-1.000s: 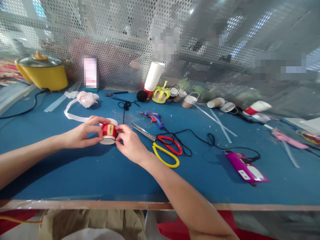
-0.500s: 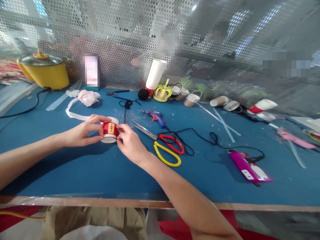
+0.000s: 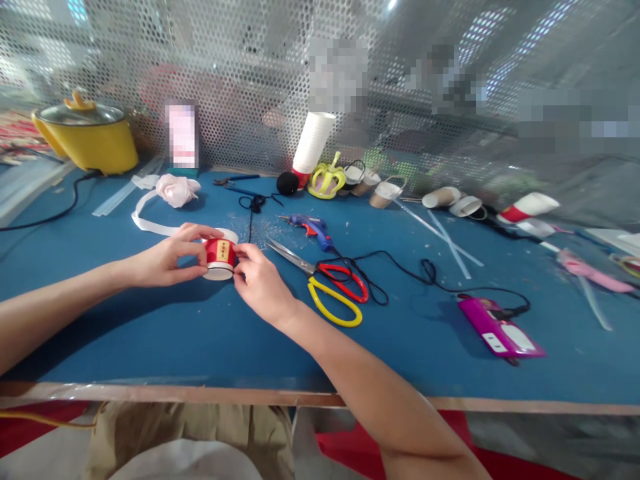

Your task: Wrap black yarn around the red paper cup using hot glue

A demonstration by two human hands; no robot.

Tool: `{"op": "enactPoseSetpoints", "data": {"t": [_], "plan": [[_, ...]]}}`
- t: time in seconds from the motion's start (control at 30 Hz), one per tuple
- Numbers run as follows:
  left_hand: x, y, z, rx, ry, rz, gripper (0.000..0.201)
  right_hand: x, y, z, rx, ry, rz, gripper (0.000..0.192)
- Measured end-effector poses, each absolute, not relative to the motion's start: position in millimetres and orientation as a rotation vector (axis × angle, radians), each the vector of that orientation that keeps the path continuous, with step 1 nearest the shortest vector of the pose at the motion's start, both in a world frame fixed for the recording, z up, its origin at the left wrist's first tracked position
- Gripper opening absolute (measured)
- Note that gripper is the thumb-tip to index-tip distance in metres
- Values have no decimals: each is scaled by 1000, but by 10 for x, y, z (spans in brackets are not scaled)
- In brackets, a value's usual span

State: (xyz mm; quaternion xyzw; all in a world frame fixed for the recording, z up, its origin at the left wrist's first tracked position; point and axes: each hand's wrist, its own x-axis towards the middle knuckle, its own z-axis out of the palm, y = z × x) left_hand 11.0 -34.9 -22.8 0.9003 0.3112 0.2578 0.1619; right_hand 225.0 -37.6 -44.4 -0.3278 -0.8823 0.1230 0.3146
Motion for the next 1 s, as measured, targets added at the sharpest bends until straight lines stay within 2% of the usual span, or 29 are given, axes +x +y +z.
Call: {"op": "enactPoseSetpoints", "data": {"t": [0.43,0.67,0.77,0.87,1.0], "plan": [[118,-337,-244,2489,937,779,4,2230,-392,-464,-884,-2304,279,12],[133,-330,-323,2432,962,902,16,2201,-346,-524,-927,-2216,229,16],[143,-298,-354,2231,970,1085,27,2254,-264,-509,-943,-2180,170,15],[169,-238,-311,1843,1001,1251,30,2332,-187,-433,-914,-2175,135,14],[253,-180,-119,1428,1050,1117,39,2378,-165,-247,-799,-2215,79,16]]}}
